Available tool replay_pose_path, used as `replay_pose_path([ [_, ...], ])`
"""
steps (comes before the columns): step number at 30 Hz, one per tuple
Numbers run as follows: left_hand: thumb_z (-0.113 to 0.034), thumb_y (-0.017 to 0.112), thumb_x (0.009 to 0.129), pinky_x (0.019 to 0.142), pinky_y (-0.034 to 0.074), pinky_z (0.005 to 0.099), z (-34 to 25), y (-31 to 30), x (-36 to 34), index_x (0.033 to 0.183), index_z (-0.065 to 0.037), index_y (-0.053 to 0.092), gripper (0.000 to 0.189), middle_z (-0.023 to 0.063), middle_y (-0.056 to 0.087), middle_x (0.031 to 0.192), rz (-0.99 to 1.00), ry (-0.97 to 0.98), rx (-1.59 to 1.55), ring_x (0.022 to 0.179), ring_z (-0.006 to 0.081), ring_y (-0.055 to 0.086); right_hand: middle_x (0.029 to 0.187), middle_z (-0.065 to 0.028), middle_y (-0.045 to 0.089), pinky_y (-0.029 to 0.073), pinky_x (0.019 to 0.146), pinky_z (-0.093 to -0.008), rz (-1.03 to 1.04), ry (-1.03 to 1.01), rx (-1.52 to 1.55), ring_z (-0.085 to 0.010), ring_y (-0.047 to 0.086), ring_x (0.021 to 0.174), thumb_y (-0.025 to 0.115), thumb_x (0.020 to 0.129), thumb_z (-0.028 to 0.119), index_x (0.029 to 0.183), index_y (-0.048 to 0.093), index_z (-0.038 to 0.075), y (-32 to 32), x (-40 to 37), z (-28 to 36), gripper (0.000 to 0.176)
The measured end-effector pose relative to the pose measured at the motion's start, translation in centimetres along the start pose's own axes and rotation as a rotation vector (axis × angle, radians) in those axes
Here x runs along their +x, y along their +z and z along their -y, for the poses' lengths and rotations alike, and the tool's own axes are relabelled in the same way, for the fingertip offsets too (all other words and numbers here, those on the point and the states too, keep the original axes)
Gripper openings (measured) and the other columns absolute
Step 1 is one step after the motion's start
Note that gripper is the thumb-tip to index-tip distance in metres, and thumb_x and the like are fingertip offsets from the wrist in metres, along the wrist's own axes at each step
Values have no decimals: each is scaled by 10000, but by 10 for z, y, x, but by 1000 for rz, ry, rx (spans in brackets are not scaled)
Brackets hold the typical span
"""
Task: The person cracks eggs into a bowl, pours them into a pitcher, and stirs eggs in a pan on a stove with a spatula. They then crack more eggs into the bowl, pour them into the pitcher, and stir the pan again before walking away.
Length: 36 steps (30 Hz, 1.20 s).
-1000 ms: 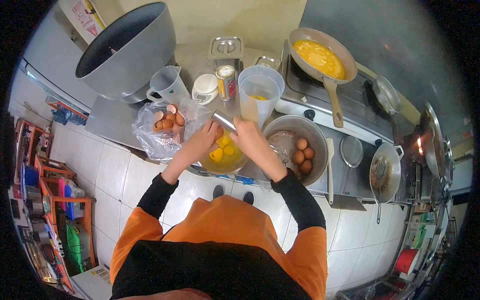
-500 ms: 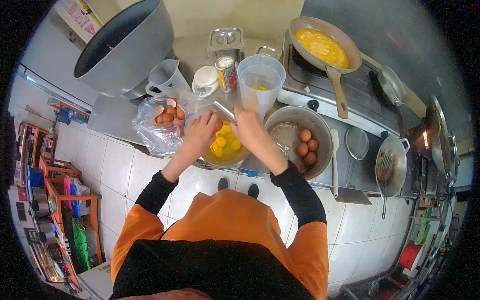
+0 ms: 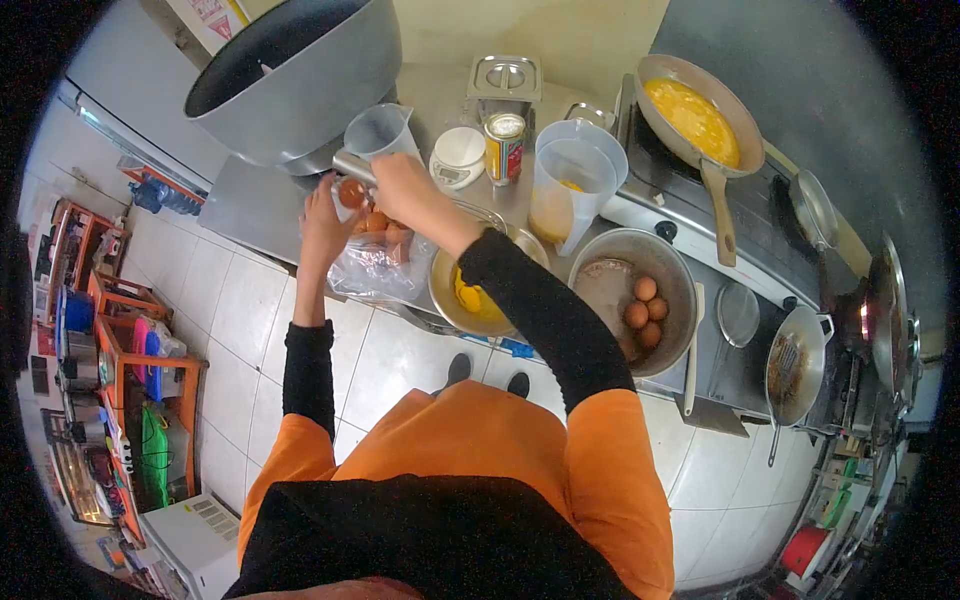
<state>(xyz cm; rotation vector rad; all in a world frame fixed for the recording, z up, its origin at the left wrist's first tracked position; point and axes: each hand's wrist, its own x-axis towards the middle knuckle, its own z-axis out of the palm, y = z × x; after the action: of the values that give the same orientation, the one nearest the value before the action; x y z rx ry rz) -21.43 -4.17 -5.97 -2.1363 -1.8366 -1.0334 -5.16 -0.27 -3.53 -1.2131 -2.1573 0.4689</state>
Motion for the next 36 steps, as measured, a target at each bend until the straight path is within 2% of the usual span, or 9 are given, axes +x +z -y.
replay_pose_path([
  [3,-122,672,754,834,423,370,-9,-20,-22,1111,-19,477,420,168,568,1052,3,46,34,966,323,551,844,-238,597,467,690,-407,196,64,50,-374,593,824,640,714,159,848,570,-33,15,-2,-9,245],
  [6,-132,637,792,761,441,359,-28,-34,-65,1050,-10,512,312,169,594,969,90,18,-276,844,313,572,904,-242,585,467,708,-385,41,-11,220,-356,589,844,631,734,177,906,554,-28,1,-17,-12,279],
  [10,-221,562,873,577,454,323,-32,6,-133,1049,25,480,314,127,625,839,877,-166,-292,628,254,574,892,-205,595,458,753,-386,-205,94,329,-344,594,844,641,755,207,1086,534,-17,-65,-59,8,414],
  [15,-197,511,891,745,540,328,-67,64,-162,1252,29,332,462,202,553,1093,1059,-1101,-1453,885,264,621,812,6,559,424,584,-231,-319,400,601,-68,512,667,590,822,84,1152,535,61,-145,-142,27,335],
  [19,-50,408,877,925,487,355,-65,89,-163,1239,118,326,407,220,481,1193,1119,-1170,-1638,1094,295,527,782,42,523,315,458,-150,-509,612,623,6,420,562,573,820,45,1142,544,71,-171,-208,21,324],
  [22,-43,410,876,935,480,357,-64,83,-154,1237,120,335,403,228,475,1197,1163,-1119,-1597,1087,291,533,768,47,511,310,444,-152,-603,681,588,1,422,562,563,814,19,1134,547,67,-173,-247,8,324],
  [32,-86,427,871,852,528,353,-64,78,-150,1262,85,293,447,217,442,1231,1155,-1083,-1527,1068,306,546,794,28,523,346,494,-182,-618,807,500,-32,420,583,586,811,32,1114,564,71,-150,-304,-13,307],
  [35,-170,500,872,766,526,330,-71,52,-135,1277,23,315,485,175,470,1184,1215,-1017,-1165,1021,249,557,792,20,520,348,493,-180,-622,857,566,-35,426,581,584,813,28,1117,560,58,-153,-307,-8,307],
  [36,-184,531,861,744,507,320,-67,57,-144,1279,1,320,504,156,479,1152,1007,-926,-1070,989,230,549,789,18,519,346,488,-180,-639,852,555,-36,427,577,583,813,26,1119,557,53,-154,-308,-7,308],
])
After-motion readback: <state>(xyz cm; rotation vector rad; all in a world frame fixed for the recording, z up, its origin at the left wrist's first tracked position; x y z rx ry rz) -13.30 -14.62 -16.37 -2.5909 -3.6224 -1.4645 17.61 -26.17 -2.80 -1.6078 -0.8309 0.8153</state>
